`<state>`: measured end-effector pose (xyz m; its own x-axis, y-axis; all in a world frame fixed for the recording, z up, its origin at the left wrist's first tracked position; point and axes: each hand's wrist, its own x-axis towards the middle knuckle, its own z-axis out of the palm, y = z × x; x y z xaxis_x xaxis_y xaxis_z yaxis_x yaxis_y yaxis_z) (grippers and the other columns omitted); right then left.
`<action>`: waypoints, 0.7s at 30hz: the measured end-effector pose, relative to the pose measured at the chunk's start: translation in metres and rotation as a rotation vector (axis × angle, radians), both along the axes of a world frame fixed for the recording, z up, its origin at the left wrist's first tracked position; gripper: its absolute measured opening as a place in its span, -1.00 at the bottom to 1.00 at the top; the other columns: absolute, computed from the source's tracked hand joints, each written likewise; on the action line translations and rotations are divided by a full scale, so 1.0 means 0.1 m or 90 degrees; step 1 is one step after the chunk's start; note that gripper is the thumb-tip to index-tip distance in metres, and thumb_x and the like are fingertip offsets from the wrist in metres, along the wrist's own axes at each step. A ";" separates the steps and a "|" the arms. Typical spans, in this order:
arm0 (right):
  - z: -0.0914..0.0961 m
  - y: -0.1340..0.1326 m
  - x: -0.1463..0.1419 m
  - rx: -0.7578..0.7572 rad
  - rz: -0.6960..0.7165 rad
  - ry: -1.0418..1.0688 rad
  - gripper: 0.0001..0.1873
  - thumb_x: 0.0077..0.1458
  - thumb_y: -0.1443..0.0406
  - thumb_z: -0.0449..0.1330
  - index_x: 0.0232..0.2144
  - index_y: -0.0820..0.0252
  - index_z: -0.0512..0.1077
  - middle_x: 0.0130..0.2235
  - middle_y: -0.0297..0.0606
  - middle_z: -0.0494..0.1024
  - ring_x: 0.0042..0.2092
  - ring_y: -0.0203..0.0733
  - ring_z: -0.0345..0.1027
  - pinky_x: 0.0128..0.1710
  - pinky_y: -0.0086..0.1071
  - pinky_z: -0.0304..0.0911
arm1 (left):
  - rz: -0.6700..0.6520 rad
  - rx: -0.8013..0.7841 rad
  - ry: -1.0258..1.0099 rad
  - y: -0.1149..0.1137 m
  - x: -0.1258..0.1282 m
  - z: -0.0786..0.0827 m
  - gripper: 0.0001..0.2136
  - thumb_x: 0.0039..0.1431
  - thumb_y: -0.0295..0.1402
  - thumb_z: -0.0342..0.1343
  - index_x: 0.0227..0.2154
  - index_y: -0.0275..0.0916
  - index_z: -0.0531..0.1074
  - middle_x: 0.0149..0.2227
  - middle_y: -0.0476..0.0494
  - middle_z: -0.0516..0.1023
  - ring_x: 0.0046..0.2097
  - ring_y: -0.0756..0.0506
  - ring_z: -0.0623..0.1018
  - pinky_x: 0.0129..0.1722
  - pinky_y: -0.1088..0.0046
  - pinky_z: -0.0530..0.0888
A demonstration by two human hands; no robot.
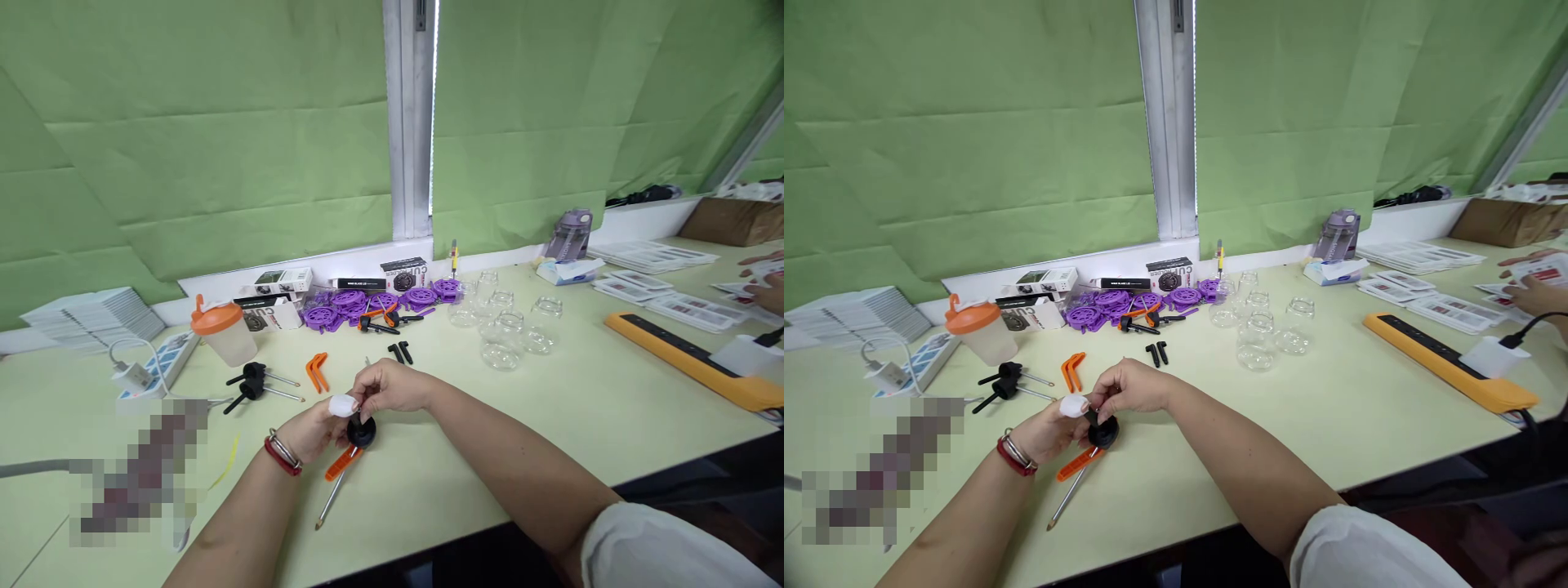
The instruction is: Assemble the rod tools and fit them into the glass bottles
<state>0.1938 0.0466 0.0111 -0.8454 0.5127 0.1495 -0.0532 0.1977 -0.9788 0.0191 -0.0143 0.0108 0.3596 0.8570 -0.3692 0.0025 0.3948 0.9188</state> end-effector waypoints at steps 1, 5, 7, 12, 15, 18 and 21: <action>0.00 -0.01 0.00 0.000 -0.004 0.001 -0.71 -0.30 0.27 0.40 -0.47 0.30 0.47 -0.46 -0.38 0.44 -0.42 -0.37 0.28 -0.35 -0.46 0.22 | -0.001 0.000 -0.003 0.00 -0.01 -0.01 -0.73 -0.24 -0.13 0.16 -0.69 -0.25 0.32 -0.79 0.07 0.12 -0.62 0.03 0.25 -0.56 0.47 0.16; 0.02 -0.04 0.02 0.047 -0.024 0.008 -0.72 -0.28 0.27 0.40 -0.43 0.29 0.51 -0.46 -0.36 0.44 -0.40 -0.35 0.28 -0.36 -0.47 0.22 | -0.005 0.009 -0.014 0.01 -0.02 -0.03 -0.71 -0.25 -0.12 0.18 -0.70 -0.25 0.32 -0.79 0.07 0.13 -0.63 0.02 0.26 -0.57 0.46 0.17; 0.02 -0.05 0.02 0.072 -0.035 0.021 -0.73 -0.27 0.27 0.40 -0.44 0.29 0.52 -0.43 -0.34 0.45 -0.37 -0.33 0.31 -0.33 -0.46 0.24 | -0.005 0.015 -0.011 0.01 -0.02 -0.03 -0.70 -0.25 -0.11 0.18 -0.70 -0.25 0.31 -0.79 0.07 0.13 -0.63 0.02 0.26 -0.57 0.47 0.17; -0.02 -0.07 0.01 0.054 -0.072 0.039 -0.72 -0.32 0.23 0.42 -0.50 0.27 0.52 -0.40 -0.30 0.51 -0.33 -0.27 0.38 -0.25 -0.40 0.31 | -0.031 0.028 -0.031 0.00 0.00 0.01 -0.72 -0.23 -0.12 0.17 -0.63 -0.26 0.37 -0.78 0.09 0.09 -0.63 0.04 0.23 -0.59 0.48 0.16; -0.04 -0.07 0.00 0.042 -0.081 0.040 -0.72 -0.34 0.23 0.42 -0.52 0.27 0.51 -0.40 -0.29 0.53 -0.32 -0.24 0.40 -0.22 -0.36 0.32 | -0.045 0.032 -0.034 0.00 0.01 0.02 -0.72 -0.22 -0.12 0.17 -0.62 -0.26 0.38 -0.78 0.10 0.07 -0.62 0.03 0.23 -0.59 0.50 0.16; -0.05 -0.07 0.02 0.047 -0.072 0.034 -0.73 -0.30 0.25 0.41 -0.46 0.27 0.53 -0.40 -0.30 0.52 -0.34 -0.26 0.39 -0.26 -0.39 0.32 | -0.025 0.028 -0.007 0.01 -0.01 -0.01 -0.70 -0.23 -0.10 0.16 -0.68 -0.25 0.33 -0.78 0.09 0.08 -0.62 0.03 0.23 -0.57 0.48 0.18; -0.05 -0.06 0.04 0.091 -0.054 0.033 -0.73 -0.21 0.27 0.38 -0.36 0.25 0.56 -0.36 -0.28 0.52 -0.32 -0.28 0.39 -0.25 -0.41 0.30 | -0.009 0.023 0.014 0.01 -0.02 -0.03 -0.67 -0.22 -0.08 0.15 -0.74 -0.25 0.28 -0.77 0.06 0.10 -0.61 0.03 0.24 -0.56 0.47 0.19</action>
